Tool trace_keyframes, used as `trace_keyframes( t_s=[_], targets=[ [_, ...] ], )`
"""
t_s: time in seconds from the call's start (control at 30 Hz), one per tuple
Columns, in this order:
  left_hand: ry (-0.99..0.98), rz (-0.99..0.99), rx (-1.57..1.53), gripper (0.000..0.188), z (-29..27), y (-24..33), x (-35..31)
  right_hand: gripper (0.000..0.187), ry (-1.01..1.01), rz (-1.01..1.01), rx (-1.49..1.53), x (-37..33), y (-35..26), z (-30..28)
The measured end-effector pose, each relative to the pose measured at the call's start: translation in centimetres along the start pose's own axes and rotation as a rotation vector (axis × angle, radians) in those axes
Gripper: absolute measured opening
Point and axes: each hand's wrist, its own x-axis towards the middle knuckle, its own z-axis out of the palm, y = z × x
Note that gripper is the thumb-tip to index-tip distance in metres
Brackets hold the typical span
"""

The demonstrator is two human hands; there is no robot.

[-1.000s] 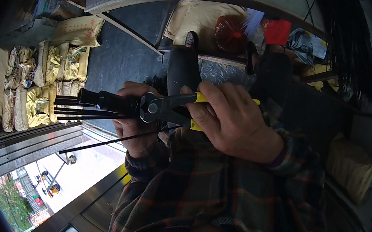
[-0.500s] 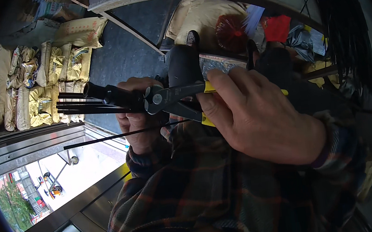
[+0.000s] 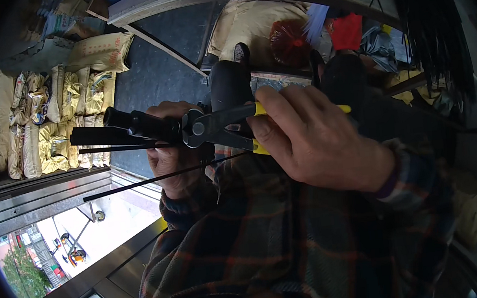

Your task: Bundling several black cables together using a connector and a pair of pliers.

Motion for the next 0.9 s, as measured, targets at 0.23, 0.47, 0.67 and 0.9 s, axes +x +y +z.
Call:
trace_keyframes(
  t_s=[0.23,0.47,0.67,0.9],
  targets=[
    [-0.076,0.063,0.023,0.052,-0.2,-0.4,0.0,0.023,-0.059,-0.126,-0.097,-0.4,-0.3,-1.1],
    [-0.075,0.031,-0.003,0.049,0.3,-0.4,-0.4,0.023,0.099,-0.087,-0.05,-0.3,-0.3,0.8],
    [0.173,0.109,0.061,0.046,0.5,-0.6,-0.9,0.028,-0.071,-0.082,-0.289,1.1,-1.7,-1.3],
    [0.036,0.131,-0.094,0.054,-0.6,-1.3,-0.5,0.021,0.096,-0.159,-0.07,-0.5,-0.7,3.2]
  ],
)
